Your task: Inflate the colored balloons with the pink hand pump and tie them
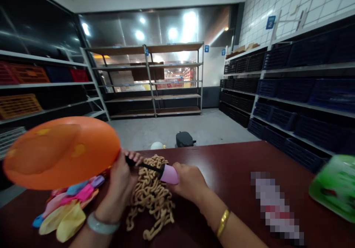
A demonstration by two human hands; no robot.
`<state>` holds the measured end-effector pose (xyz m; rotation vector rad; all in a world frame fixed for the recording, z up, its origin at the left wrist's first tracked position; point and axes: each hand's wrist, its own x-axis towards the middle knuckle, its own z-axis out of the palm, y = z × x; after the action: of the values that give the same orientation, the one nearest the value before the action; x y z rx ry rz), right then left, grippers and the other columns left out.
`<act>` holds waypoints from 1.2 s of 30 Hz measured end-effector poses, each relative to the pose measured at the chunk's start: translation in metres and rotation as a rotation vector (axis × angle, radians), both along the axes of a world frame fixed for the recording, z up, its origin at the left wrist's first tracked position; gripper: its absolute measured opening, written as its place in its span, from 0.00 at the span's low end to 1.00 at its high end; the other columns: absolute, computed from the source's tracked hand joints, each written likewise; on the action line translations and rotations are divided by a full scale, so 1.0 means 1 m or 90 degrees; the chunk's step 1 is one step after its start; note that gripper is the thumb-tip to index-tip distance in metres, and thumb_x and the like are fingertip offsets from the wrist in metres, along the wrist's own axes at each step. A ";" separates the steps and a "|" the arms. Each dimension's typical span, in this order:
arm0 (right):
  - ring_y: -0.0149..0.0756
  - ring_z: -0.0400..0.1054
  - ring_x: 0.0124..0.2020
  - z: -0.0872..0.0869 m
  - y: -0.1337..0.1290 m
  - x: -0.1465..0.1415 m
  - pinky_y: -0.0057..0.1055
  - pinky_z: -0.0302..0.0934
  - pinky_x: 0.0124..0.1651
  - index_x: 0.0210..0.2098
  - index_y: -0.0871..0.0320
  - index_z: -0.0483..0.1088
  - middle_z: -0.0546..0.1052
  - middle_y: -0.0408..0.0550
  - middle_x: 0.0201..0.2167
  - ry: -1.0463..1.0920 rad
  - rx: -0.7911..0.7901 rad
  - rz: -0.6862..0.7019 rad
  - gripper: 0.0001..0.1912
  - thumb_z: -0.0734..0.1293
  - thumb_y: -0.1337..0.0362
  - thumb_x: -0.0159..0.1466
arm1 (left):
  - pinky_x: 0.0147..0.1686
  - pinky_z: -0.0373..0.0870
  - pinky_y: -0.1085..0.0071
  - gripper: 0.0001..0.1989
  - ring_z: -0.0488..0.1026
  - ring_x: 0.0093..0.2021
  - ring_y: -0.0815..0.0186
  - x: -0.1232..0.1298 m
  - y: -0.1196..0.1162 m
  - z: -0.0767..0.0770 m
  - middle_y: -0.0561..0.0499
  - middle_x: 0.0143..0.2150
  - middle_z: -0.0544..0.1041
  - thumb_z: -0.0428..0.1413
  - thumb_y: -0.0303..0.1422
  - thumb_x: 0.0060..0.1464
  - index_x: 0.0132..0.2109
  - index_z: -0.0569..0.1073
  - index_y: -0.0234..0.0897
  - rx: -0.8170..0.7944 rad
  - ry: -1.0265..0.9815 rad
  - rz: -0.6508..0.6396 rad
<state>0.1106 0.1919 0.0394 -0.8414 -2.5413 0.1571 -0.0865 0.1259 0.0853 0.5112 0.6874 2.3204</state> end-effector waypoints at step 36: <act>0.44 0.73 0.38 0.009 0.002 0.010 0.33 0.59 0.35 0.50 0.58 0.62 0.77 0.50 0.41 -0.054 -0.033 -0.001 0.30 0.65 0.42 0.59 | 0.27 0.66 0.73 0.14 0.62 0.25 0.70 0.047 0.017 -0.031 0.55 0.23 0.62 0.56 0.38 0.59 0.29 0.64 0.37 -0.031 0.028 -0.102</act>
<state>0.1201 0.1941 0.0486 -0.8886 -2.6258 0.1920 -0.0396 0.1434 0.0541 0.5754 0.6952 2.1438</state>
